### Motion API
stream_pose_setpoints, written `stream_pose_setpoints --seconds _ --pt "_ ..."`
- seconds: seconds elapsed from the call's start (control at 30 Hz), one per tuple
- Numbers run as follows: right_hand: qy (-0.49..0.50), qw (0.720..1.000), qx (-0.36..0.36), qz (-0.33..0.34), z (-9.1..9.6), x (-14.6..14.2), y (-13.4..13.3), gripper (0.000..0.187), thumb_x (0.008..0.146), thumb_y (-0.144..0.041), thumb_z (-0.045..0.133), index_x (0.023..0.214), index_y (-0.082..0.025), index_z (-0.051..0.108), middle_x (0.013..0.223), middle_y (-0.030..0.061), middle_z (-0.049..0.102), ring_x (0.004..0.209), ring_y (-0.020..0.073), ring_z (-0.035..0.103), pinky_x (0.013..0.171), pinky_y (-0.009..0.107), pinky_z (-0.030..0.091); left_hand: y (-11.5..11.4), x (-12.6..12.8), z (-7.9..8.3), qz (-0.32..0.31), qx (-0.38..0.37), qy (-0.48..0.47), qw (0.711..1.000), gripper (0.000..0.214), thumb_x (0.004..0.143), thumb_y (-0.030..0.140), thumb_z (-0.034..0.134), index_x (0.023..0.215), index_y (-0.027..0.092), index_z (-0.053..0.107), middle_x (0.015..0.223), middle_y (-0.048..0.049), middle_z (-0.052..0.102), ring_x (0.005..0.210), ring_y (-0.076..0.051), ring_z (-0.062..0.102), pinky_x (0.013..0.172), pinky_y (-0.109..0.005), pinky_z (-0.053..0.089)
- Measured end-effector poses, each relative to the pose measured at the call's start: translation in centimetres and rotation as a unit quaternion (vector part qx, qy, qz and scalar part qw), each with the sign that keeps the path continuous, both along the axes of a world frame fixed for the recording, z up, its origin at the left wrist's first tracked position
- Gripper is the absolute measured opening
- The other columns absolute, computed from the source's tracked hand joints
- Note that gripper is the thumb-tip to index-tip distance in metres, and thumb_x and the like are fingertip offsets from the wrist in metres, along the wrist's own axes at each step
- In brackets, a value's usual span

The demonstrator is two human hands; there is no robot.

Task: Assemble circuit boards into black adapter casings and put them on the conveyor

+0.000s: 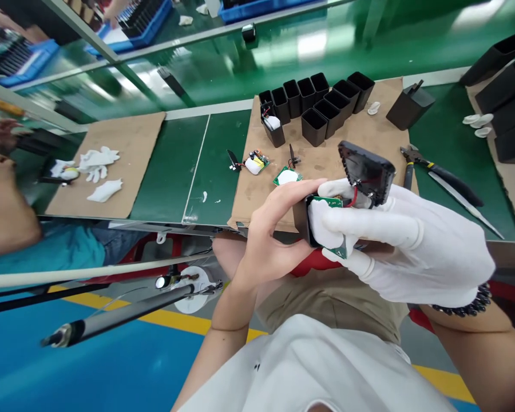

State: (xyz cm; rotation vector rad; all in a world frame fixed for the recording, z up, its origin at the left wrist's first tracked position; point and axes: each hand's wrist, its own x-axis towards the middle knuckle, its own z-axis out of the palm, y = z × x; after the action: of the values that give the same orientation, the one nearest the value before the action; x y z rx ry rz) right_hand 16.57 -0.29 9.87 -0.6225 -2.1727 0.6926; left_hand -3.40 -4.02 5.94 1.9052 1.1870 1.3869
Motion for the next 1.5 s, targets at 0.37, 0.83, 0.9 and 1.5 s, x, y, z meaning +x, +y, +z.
stream_pose_setpoints --seconds 0.37,0.83,0.9,1.5 --pt "0.021 0.999 0.045 0.004 -0.7 1.0 0.5 0.025 0.091 -0.015 0.06 0.105 -0.033 0.071 0.094 -0.0006 0.076 0.096 0.0191 0.072 0.096 0.038 0.061 0.3 1.0 -0.2 0.001 0.023 0.04 0.999 0.055 0.091 0.024 0.069 0.145 0.031 0.056 0.143 -0.0028 0.068 0.134 -0.028 0.065 0.113 -0.046 0.058" --pt "-0.042 0.999 0.029 0.003 -1.9 2.5 0.5 0.056 0.082 -0.019 0.081 0.134 -0.033 0.068 0.147 0.0079 0.065 0.137 0.0334 0.063 0.099 0.044 0.065 0.8 1.6 -1.8 -0.015 -0.053 -0.021 0.998 0.064 0.079 0.038 0.088 0.136 0.021 0.066 0.135 -0.0111 0.073 0.129 -0.031 0.069 0.109 -0.043 0.059" --pt "-0.025 0.999 -0.021 -0.001 -2.3 3.4 0.8 0.065 0.077 -0.023 0.089 0.137 -0.034 0.069 0.158 0.0081 0.056 0.14 0.0367 0.062 0.101 0.044 0.065 1.2 1.4 -2.3 -0.041 -0.111 -0.067 0.991 0.074 0.071 0.047 0.093 0.134 0.02 0.067 0.133 -0.013 0.074 0.125 -0.032 0.072 0.104 -0.041 0.062" --pt "0.092 0.96 -0.179 -0.194 -3.7 3.0 3.3 0.025 0.092 -0.028 0.072 0.116 -0.023 0.078 0.126 0.0057 0.078 0.123 0.0244 0.073 0.112 0.041 0.058 2.4 2.6 -5.5 0.079 0.082 0.156 0.981 0.052 0.085 0.008 0.065 0.135 0.022 0.067 0.13 -0.0102 0.076 0.122 -0.027 0.069 0.106 -0.041 0.053"
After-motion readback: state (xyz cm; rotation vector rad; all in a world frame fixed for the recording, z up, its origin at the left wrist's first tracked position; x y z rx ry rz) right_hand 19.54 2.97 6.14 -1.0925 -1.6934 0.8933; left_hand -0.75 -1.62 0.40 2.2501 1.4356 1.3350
